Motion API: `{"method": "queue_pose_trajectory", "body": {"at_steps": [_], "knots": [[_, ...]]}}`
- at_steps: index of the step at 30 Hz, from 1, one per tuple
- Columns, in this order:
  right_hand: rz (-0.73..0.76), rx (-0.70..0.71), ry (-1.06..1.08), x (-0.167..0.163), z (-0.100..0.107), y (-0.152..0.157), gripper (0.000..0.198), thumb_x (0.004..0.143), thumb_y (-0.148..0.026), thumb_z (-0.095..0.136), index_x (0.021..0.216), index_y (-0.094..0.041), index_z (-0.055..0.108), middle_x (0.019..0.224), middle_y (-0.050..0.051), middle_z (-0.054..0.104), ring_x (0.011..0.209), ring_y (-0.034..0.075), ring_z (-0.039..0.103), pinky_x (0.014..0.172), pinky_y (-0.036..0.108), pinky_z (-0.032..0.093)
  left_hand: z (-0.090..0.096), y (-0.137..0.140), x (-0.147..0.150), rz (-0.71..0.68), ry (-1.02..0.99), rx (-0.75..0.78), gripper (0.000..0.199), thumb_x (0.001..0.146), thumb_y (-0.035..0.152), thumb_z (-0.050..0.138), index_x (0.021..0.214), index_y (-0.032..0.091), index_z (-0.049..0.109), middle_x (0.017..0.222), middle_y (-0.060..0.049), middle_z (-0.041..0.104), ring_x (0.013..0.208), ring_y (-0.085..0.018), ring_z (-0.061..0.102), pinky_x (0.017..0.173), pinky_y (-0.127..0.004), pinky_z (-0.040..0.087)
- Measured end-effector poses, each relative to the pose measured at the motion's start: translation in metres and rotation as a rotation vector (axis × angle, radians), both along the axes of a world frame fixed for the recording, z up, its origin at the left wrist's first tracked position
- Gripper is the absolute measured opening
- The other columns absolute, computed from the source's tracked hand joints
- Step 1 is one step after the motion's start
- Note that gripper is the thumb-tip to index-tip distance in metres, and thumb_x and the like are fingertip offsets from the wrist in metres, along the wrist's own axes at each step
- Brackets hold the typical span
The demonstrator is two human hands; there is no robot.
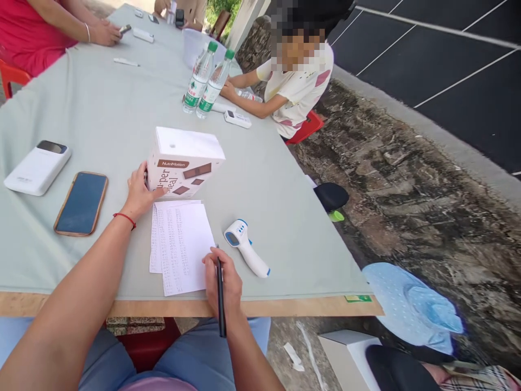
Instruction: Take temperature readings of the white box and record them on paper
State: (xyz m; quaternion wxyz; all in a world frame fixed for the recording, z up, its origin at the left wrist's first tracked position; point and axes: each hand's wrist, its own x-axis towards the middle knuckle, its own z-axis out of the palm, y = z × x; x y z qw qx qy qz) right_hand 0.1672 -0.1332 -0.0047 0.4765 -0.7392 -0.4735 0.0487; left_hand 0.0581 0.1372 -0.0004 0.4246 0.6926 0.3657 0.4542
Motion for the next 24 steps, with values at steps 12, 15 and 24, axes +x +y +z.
{"method": "queue_pose_trajectory", "body": {"at_steps": [12, 15, 24], "knots": [[-0.045, -0.169, -0.231, 0.019, -0.009, 0.049, 0.034, 0.085, -0.033, 0.05, 0.114, -0.023, 0.065, 0.063, -0.001, 0.06, 0.059, 0.018, 0.053, 0.061, 0.029, 0.039, 0.017, -0.014, -0.01, 0.051, -0.141, -0.159, 0.072, 0.055, 0.04, 0.085, 0.118, 0.023, 0.055, 0.116, -0.008, 0.049, 0.11, -0.027, 0.052, 0.099, -0.043, 0.041], [-0.18, -0.098, -0.306, 0.036, -0.005, 0.044, 0.043, 0.086, -0.039, 0.048, 0.121, -0.019, 0.06, 0.089, 0.009, 0.067, 0.085, 0.026, 0.059, 0.076, 0.038, 0.044, 0.023, -0.018, -0.012, 0.071, -0.23, -0.214, 0.07, 0.058, 0.043, 0.084, 0.117, 0.021, 0.054, 0.117, -0.008, 0.054, 0.109, -0.026, 0.054, 0.097, -0.041, 0.042], [-0.296, -0.743, -0.209, 0.102, 0.0, 0.015, 0.053, 0.081, -0.048, 0.049, 0.119, -0.014, 0.06, 0.105, 0.018, 0.066, 0.102, 0.036, 0.059, 0.079, 0.044, 0.045, 0.034, -0.031, -0.004, -0.054, -0.559, -0.556, 0.063, 0.054, 0.046, 0.086, 0.102, 0.017, 0.057, 0.103, -0.009, 0.069, 0.096, -0.025, 0.065, 0.085, -0.038, 0.049]]}}
